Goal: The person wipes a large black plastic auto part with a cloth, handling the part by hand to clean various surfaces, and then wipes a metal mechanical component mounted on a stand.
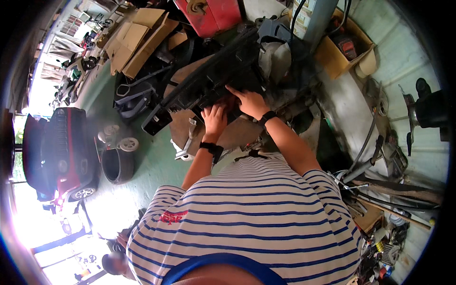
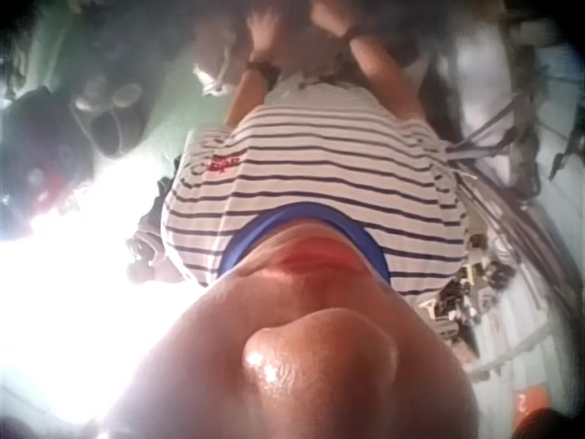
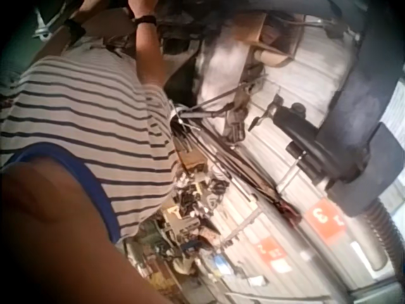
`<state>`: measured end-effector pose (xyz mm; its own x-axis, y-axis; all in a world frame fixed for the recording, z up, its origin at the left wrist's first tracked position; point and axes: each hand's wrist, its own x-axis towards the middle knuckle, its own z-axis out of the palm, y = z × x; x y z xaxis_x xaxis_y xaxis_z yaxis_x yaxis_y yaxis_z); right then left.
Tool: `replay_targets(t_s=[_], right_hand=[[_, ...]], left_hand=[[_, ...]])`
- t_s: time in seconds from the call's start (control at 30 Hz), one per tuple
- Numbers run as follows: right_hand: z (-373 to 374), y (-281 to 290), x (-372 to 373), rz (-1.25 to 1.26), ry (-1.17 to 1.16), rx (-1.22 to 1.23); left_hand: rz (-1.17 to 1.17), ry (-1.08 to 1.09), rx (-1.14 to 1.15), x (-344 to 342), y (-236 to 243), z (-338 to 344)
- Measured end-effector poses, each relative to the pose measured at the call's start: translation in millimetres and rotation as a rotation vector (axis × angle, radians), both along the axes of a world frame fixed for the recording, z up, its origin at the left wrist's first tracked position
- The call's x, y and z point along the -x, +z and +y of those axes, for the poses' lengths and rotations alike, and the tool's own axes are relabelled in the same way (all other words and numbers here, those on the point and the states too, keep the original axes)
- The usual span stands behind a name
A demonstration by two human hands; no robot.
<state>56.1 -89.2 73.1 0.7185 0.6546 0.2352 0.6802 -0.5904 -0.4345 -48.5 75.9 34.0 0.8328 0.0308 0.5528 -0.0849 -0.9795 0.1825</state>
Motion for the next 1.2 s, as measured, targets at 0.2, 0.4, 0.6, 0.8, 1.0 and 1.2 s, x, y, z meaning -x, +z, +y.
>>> replay_targets(t_s=[0.2,0.4,0.6,0.8,1.0,1.2], right_hand=[[-19.6,12.8,-8.2,-0.187,-0.012,-0.261],[-3.8,38.6,-19.1,-0.247,0.008,-0.333],[-17.0,-9.5,-19.8,-0.143,-0.082,-0.141],[-42.6,-48.5,-22.7,-0.156,-0.222,-0.239],[-99.4,-73.2,2.2,0.007,-0.305,-0.109],[-142.3,-43.8,39.1,0.301,-0.073,0.013]], left_hand=[[0.076,0.103,-0.066,7.8,4.9,-17.6],[0.123,0.218,0.093,-10.8,30.2,-45.5],[0.151,0.200,-0.003,-12.0,25.1,-52.3],[0.125,0.003,-0.004,-61.9,13.3,-49.8],[0.376,-0.226,-0.081,-77.6,29.0,-86.8],[0.549,-0.225,0.020,-26.0,19.8,-68.3]])
